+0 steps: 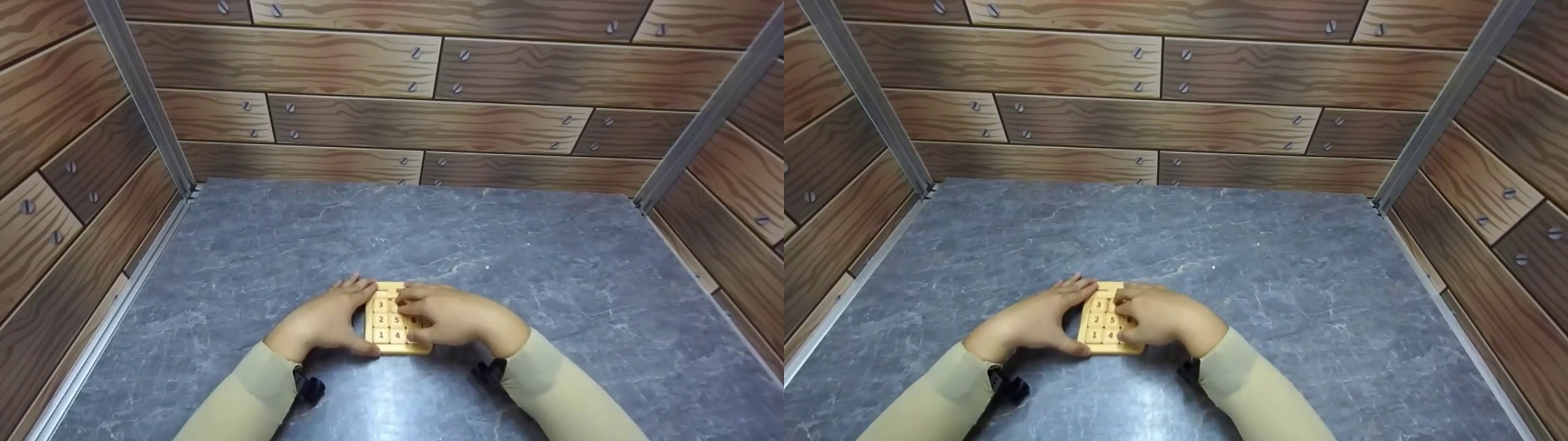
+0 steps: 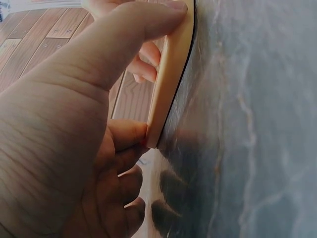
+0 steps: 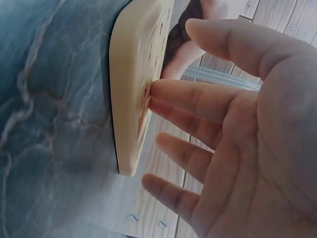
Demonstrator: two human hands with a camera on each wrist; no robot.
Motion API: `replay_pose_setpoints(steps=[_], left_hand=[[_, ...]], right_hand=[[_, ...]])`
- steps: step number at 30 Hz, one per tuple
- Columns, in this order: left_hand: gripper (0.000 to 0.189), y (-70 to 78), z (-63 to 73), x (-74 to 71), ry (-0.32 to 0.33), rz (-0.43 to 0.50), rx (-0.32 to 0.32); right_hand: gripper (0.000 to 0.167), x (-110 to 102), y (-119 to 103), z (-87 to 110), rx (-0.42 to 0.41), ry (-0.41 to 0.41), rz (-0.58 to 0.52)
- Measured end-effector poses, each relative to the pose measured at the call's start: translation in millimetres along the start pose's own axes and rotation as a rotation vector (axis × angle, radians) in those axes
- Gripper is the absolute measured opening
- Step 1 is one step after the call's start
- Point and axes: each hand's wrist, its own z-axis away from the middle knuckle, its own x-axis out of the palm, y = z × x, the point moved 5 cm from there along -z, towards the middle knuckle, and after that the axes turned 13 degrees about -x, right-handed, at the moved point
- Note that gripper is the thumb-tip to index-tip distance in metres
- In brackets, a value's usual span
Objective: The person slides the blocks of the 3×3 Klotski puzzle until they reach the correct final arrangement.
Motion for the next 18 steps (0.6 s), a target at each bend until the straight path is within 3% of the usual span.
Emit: replay_pose_setpoints(steps=[8,18], left_hand=[[0.134,-1.4,0.5,4.6,-0.001,-0.003,-0.016],[0.134,0.0,0.2,0.5,0.006,-0.004,-0.010]], right_hand=[[0.057,-1.3,0.4,4.8,0.013,-0.007,0.009],[0.051,-7.1,-2.8,7.0,0.061,0.003,0.065]])
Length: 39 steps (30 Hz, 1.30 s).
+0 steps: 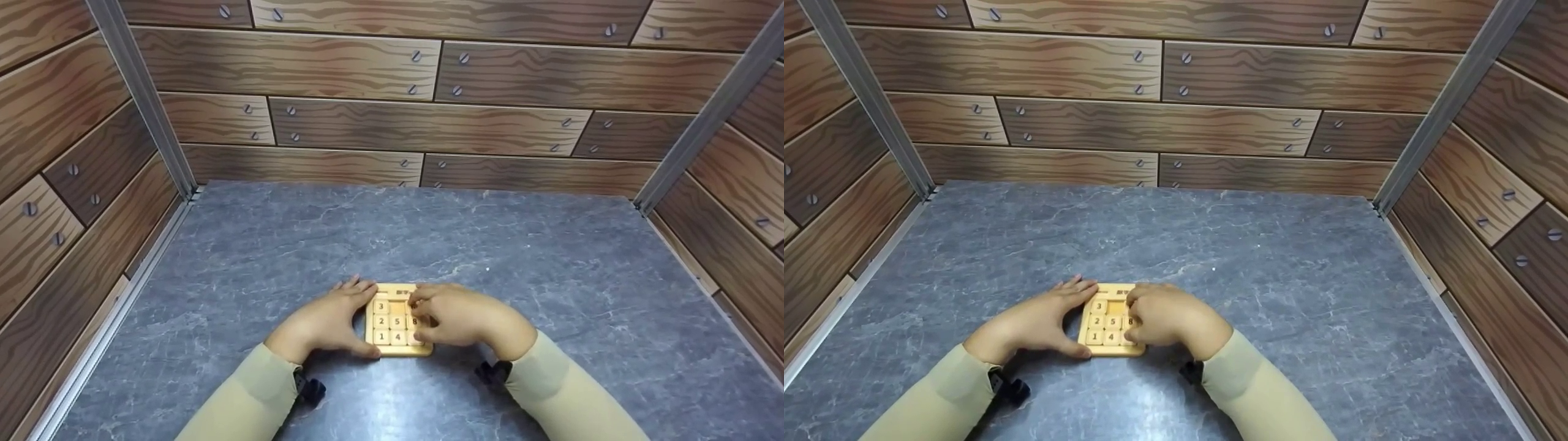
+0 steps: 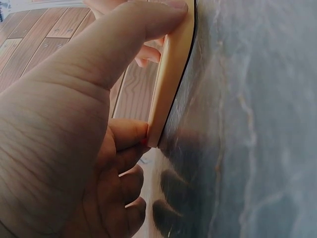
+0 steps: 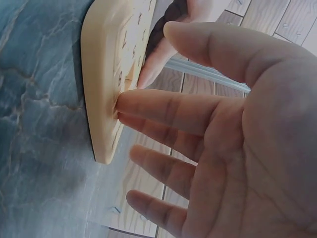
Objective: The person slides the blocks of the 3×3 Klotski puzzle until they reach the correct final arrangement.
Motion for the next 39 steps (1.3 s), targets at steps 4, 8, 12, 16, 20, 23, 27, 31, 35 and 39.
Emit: replay_pose_setpoints(steps=[4,8,12,16,20,23,27,31,35,39], left_hand=[[0.134,0.0,-0.4,-0.6,0.002,-0.002,0.012],[0.133,0.5,0.0,-2.0,0.010,-0.007,0.021],[0.133,0.6,1.0,-2.5,0.017,-0.008,0.028],[0.132,0.9,1.0,-1.5,0.019,-0.011,0.038],[0.132,1.4,0.8,-1.3,0.019,-0.010,0.037],[0.133,1.4,1.1,-1.9,0.019,-0.013,0.029],[0.132,1.5,0.8,-2.0,0.017,-0.017,0.025],[0.133,1.2,0.1,-1.3,0.010,-0.018,0.017],[0.132,1.3,0.7,-1.0,0.003,-0.012,0.024],[0.132,1.1,0.9,-1.1,0.003,-0.008,0.031]], right_hand=[[0.051,-2,-3,-2.0,-0.014,0.031,0.044],[0.060,-1,-8,-6.4,-0.048,0.074,0.067],[0.080,8,-11,-11.6,-0.081,0.040,0.015],[0.089,17,-12,-14.2,-0.091,-0.009,-0.018],[0.087,18,-11,-13.5,-0.077,-0.013,-0.014],[0.085,15,-10,-12.0,-0.053,-0.016,-0.008],[0.082,12,-10,-9.3,-0.010,-0.026,-0.003],[0.079,10,-10,-7.1,0.022,-0.025,0.003],[0.077,9,-11,-5.9,0.030,-0.015,0.026],[0.075,7,-14,-5.9,0.010,-0.008,0.076]])
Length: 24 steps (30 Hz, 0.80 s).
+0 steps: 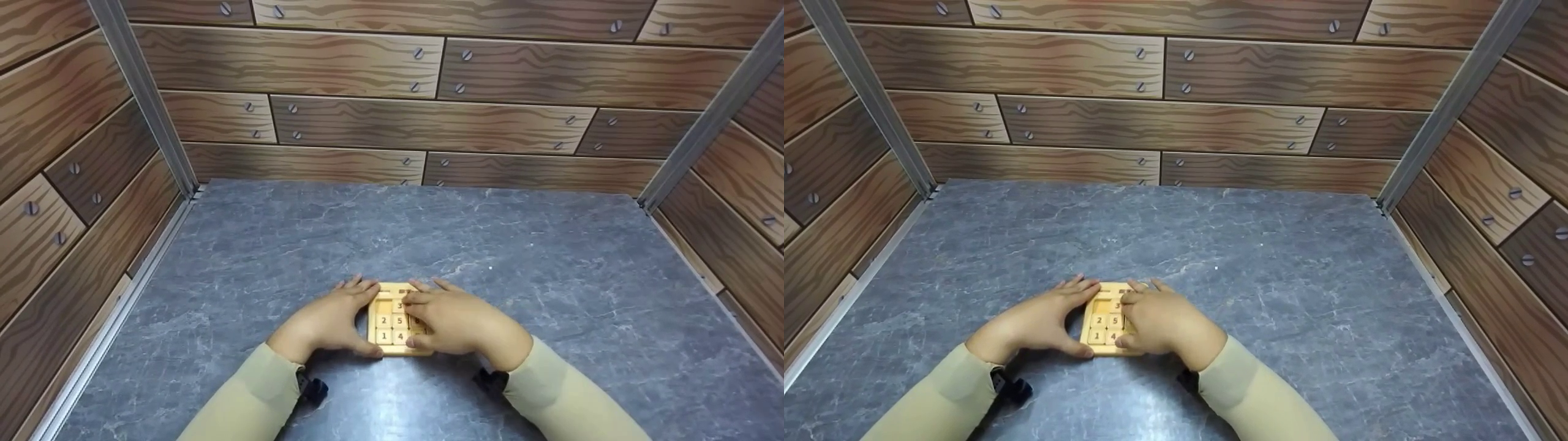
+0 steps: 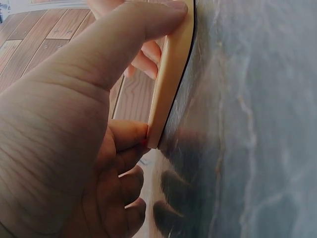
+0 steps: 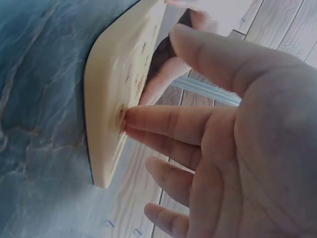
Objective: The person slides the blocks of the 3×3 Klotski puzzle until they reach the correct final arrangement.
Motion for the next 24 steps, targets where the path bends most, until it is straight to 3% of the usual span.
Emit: replay_pose_setpoints(steps=[9,24], left_hand=[[0.133,-1.0,-1.5,0.5,0.005,0.007,-0.005],[0.133,-0.1,-0.5,0.2,-0.004,0.001,-0.001]], right_hand=[[0.075,4,-22,0.4,-0.165,-0.005,0.024],[0.078,14,-8,-6.2,-0.094,0.014,-0.033]])
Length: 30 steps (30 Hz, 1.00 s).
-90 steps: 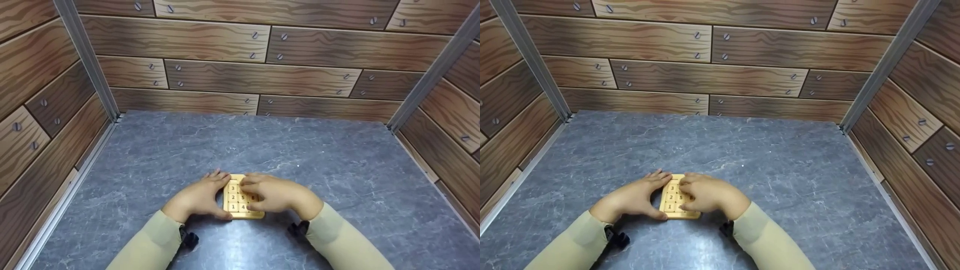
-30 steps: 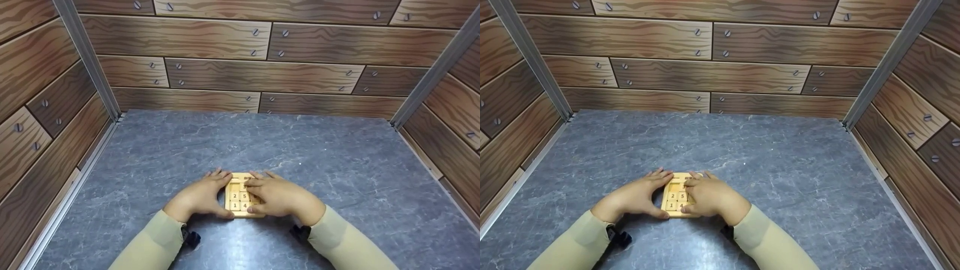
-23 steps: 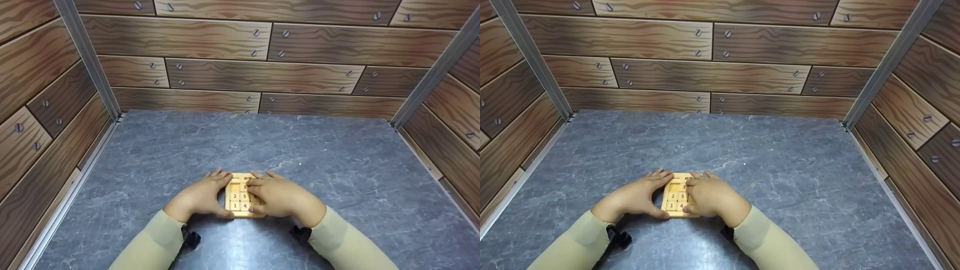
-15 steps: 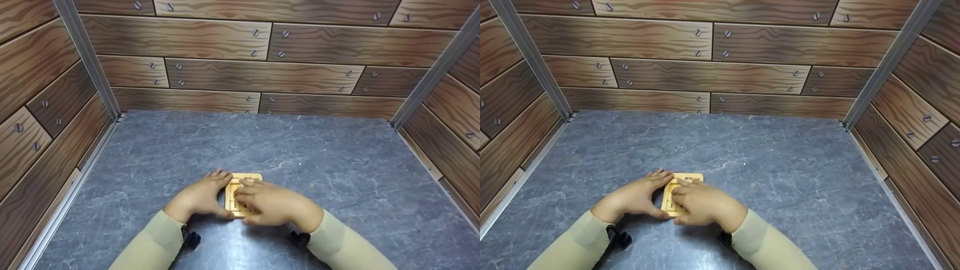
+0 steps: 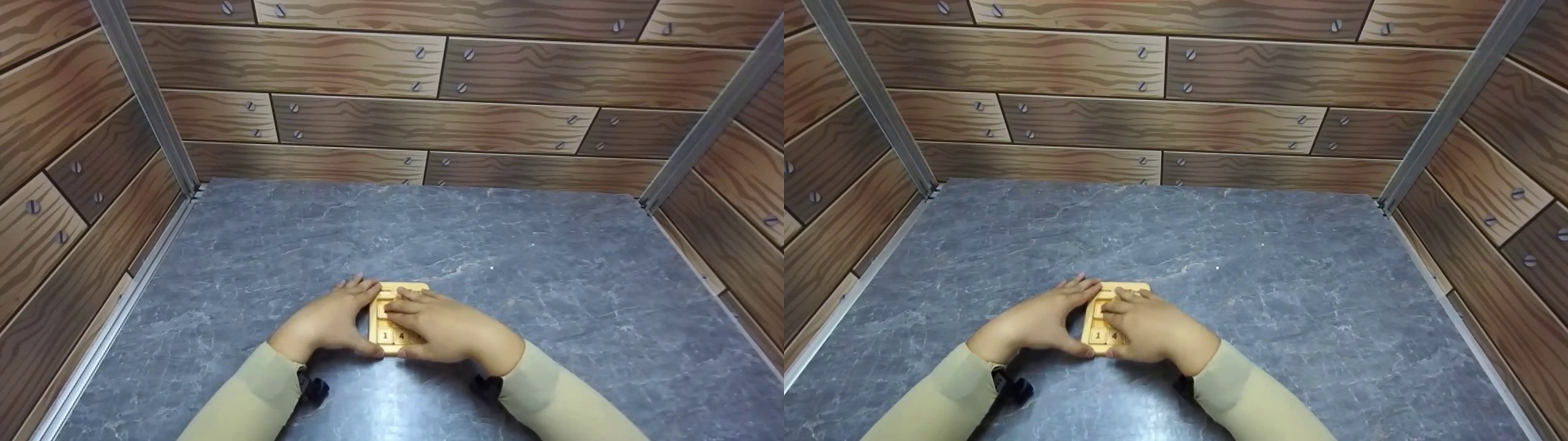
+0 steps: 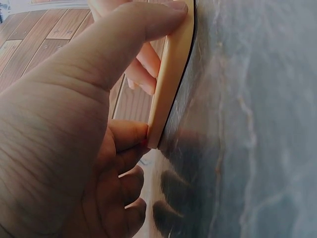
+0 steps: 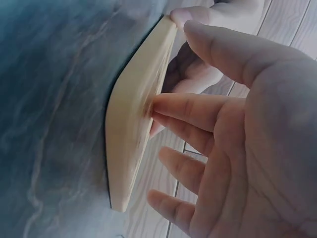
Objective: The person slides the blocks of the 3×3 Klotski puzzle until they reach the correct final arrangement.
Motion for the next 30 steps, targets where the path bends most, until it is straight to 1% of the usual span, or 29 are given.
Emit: replay_pose_setpoints(steps=[5,9,16,22,26,30], left_hand=[[0.131,1.6,0.8,-0.8,0.001,0.003,-0.004],[0.132,1.4,1.2,-0.8,0.004,0.002,-0.005],[0.132,0.3,0.5,-0.4,0.008,-0.002,-0.006],[0.133,-0.4,0.3,0.4,0.004,0.004,-0.016],[0.132,-0.2,-0.5,0.1,0.005,0.011,-0.017],[0.132,0.1,-0.6,0.3,0.005,0.010,-0.010]], right_hand=[[0.079,2,7,-0.3,0.017,-0.007,0.005],[0.083,3,6,1.2,0.018,-0.029,0.000],[0.081,-4,-10,7.7,-0.027,-0.059,-0.001],[0.076,-3,-30,9.6,-0.086,-0.113,0.062],[0.074,-2,-35,8.1,-0.089,-0.115,0.080],[0.074,-2,-32,6.5,-0.067,-0.100,0.076]])
